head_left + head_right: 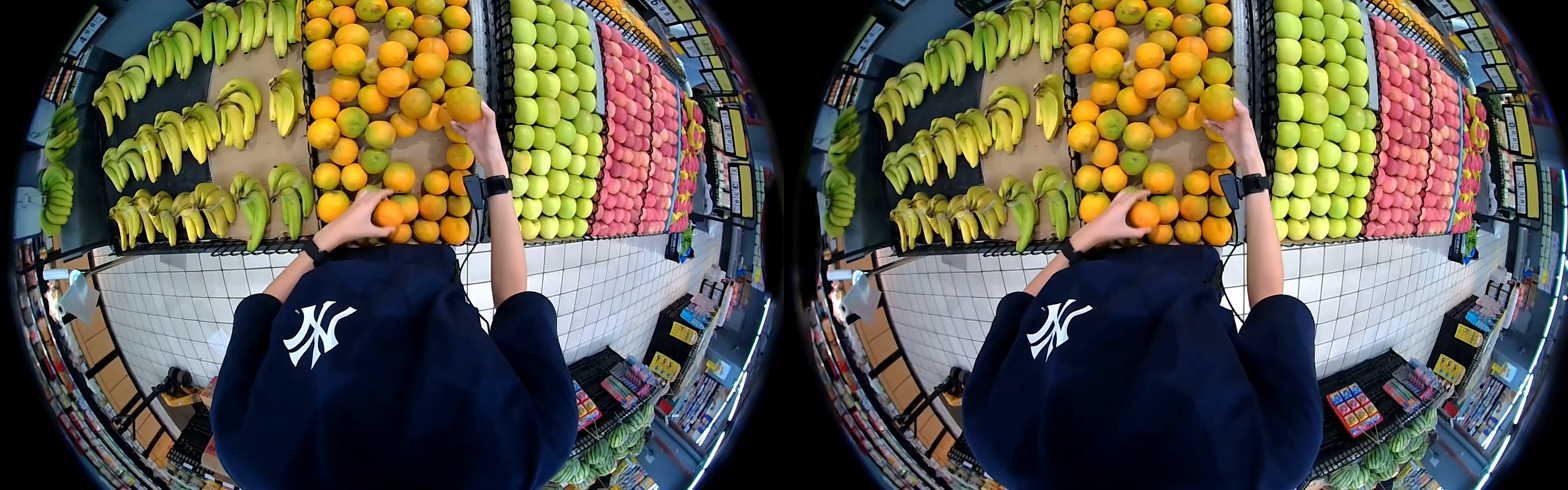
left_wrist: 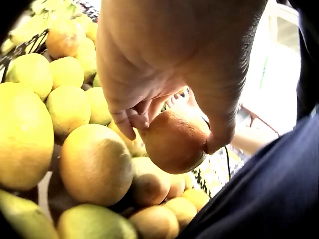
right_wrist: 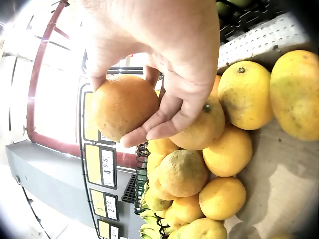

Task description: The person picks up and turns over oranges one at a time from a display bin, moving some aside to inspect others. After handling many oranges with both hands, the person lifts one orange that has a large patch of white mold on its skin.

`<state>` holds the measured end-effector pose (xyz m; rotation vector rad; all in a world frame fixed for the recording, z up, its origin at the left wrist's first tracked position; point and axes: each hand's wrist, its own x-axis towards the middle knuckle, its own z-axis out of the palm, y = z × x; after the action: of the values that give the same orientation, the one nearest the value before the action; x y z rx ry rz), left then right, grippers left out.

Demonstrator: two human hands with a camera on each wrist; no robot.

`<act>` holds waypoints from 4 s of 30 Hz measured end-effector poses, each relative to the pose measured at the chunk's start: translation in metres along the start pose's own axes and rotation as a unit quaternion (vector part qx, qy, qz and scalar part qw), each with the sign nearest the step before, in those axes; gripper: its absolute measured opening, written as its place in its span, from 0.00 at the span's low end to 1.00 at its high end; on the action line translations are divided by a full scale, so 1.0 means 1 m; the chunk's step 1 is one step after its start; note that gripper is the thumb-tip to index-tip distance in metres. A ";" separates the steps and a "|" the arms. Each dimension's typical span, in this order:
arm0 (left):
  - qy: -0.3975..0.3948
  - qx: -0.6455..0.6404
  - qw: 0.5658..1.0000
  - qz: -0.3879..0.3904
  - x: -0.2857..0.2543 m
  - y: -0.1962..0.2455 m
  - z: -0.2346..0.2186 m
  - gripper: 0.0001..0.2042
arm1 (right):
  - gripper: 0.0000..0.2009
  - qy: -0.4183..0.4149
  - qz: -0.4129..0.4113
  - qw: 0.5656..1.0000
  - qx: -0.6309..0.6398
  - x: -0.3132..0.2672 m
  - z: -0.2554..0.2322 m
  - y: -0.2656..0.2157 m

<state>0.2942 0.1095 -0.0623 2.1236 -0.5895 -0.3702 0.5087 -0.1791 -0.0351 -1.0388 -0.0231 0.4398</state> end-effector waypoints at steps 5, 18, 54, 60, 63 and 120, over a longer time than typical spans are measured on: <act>-0.017 -0.275 0.936 -0.217 0.019 -0.001 -0.017 0.52 | 0.29 -0.025 0.000 0.999 0.036 0.000 -0.006 -0.001; -0.023 -0.328 0.917 -0.225 0.055 -0.001 -0.012 0.56 | 0.30 0.016 -0.069 0.993 -0.092 -0.032 -0.010 -0.001; 0.246 0.052 0.967 -0.049 0.041 -0.004 -0.061 0.33 | 0.23 0.147 0.129 0.980 -0.042 -0.088 0.010 0.027; 0.245 0.126 0.961 -0.033 0.045 -0.010 -0.062 0.32 | 0.24 0.120 0.118 0.986 -0.016 -0.093 0.005 0.028; 0.255 0.149 0.955 -0.030 0.044 -0.010 -0.058 0.31 | 0.24 0.061 0.102 0.992 0.044 -0.094 -0.002 0.027; 0.090 0.251 0.961 -0.078 0.178 0.020 0.000 0.27 | 0.18 0.158 -0.004 0.987 -0.013 -0.139 -0.036 0.016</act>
<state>0.4391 0.0045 -0.0541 2.6669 -0.4413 -0.1133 0.3844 -0.2524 -0.0413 -1.1235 0.2509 0.2631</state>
